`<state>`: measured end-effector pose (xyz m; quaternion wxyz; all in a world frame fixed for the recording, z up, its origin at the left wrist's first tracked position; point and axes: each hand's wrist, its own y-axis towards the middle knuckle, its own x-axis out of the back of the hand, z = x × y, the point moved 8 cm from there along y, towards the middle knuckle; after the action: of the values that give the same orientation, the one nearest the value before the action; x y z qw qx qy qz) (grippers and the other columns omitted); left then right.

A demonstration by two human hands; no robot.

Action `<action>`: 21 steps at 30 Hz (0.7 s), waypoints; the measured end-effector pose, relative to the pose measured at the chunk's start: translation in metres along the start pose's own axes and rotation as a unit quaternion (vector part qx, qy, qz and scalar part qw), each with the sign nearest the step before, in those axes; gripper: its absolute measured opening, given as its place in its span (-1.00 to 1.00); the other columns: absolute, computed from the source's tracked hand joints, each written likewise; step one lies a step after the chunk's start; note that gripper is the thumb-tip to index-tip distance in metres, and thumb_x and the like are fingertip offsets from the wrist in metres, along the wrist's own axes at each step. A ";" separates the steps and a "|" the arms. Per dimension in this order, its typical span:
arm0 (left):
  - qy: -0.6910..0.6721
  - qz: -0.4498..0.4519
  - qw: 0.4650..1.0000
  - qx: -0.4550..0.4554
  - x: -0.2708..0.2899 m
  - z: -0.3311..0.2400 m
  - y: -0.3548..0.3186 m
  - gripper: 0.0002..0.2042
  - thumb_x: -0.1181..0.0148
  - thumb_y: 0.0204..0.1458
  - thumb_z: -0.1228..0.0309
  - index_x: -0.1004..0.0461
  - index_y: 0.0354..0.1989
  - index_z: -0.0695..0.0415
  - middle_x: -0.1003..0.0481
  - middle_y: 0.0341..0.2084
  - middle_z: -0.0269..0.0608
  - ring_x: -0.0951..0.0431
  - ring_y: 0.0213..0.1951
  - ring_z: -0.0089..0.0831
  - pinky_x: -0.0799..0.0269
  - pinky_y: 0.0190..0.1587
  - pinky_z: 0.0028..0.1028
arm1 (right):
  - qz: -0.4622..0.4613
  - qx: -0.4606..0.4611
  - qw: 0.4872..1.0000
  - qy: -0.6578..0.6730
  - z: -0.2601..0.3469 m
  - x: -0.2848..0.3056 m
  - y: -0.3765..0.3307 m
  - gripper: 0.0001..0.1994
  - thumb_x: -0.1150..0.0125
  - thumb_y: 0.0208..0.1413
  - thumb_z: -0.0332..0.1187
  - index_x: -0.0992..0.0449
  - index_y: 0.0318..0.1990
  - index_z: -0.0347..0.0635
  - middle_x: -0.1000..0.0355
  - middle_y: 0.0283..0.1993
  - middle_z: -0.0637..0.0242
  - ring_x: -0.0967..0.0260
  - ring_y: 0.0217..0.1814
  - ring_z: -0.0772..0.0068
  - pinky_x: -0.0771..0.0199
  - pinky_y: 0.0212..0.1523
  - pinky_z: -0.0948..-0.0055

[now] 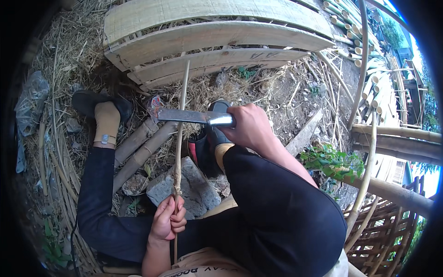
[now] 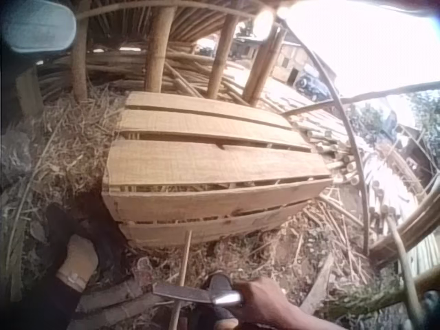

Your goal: The person scrapes a bamboo stick with a knife. They hold the bamboo against a stone and repeatedly slide the blade along its length to smooth the surface while sitting on the ground next to a bamboo crate.

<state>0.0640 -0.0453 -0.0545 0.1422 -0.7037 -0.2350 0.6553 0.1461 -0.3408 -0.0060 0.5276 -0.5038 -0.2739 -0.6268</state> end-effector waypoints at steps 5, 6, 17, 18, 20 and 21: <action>0.218 -0.088 0.967 -0.097 -0.011 -0.004 -0.010 -0.71 0.18 0.44 0.10 -0.20 -0.24 0.04 -0.03 -0.70 -0.52 0.07 -0.74 -0.79 0.18 -0.72 -0.65 | -0.022 0.051 0.996 -0.063 0.006 0.011 0.019 -0.87 -0.30 -0.23 -0.34 -0.59 -0.49 -0.18 -0.46 -0.59 0.01 -0.49 -0.46 -0.11 -0.52 -0.33 0.04; 0.232 -0.090 0.963 -0.107 -0.014 -0.004 -0.009 -0.71 0.17 0.44 0.10 -0.19 -0.25 0.04 -0.03 -0.70 -0.52 0.07 -0.74 -0.79 0.18 -0.72 -0.65 | -0.028 0.047 0.996 -0.064 0.009 0.017 0.020 -0.88 -0.27 -0.27 -0.39 -0.59 -0.49 -0.19 -0.47 -0.58 0.01 -0.50 -0.46 -0.12 -0.53 -0.31 0.05; 0.401 -0.105 0.894 -0.168 -0.013 0.012 -0.017 -0.74 0.11 0.43 0.23 -0.26 -0.27 0.14 -0.13 -0.69 -0.49 -0.07 -0.73 -0.77 0.04 -0.69 -0.63 | -0.094 -0.010 0.992 -0.087 -0.022 0.059 0.026 -0.86 -0.23 -0.24 -0.39 -0.64 -0.48 -0.17 -0.49 -0.55 -0.02 -0.52 -0.42 -0.11 -0.55 -0.27 0.06; 0.409 -0.107 0.889 -0.173 -0.015 0.011 -0.018 -0.74 0.10 0.43 0.25 -0.26 -0.28 0.15 -0.14 -0.70 -0.49 -0.08 -0.72 -0.77 0.03 -0.69 -0.63 | -0.094 -0.014 0.991 -0.098 -0.021 0.063 0.025 -0.83 -0.22 -0.22 -0.40 -0.67 -0.42 -0.15 -0.51 -0.52 -0.02 -0.54 -0.39 -0.09 -0.56 -0.24 0.07; 0.427 -0.109 0.880 -0.177 -0.017 0.012 -0.021 -0.74 0.10 0.43 0.27 -0.27 -0.29 0.17 -0.15 -0.70 -0.49 -0.09 -0.72 -0.78 0.02 -0.68 -0.63 | -0.123 -0.012 0.987 -0.098 -0.025 0.071 0.026 -0.81 -0.22 -0.20 -0.40 -0.69 -0.39 -0.12 -0.53 -0.49 -0.02 -0.55 -0.38 -0.08 -0.56 -0.21 0.07; 0.436 -0.108 0.875 -0.179 -0.018 0.012 -0.022 -0.74 0.10 0.43 0.28 -0.27 -0.30 0.17 -0.16 -0.71 -0.49 -0.10 -0.71 -0.78 0.01 -0.68 -0.63 | -0.139 -0.013 0.985 -0.098 -0.028 0.076 0.027 -0.80 -0.22 -0.20 -0.39 -0.70 -0.37 -0.11 -0.54 -0.48 -0.01 -0.55 -0.38 -0.07 -0.57 -0.20 0.08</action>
<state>0.0487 -0.0376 -0.0293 0.1721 -0.9017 -0.3369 0.2092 0.1667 -0.4029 0.0494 0.3996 -0.5268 -0.3836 -0.6447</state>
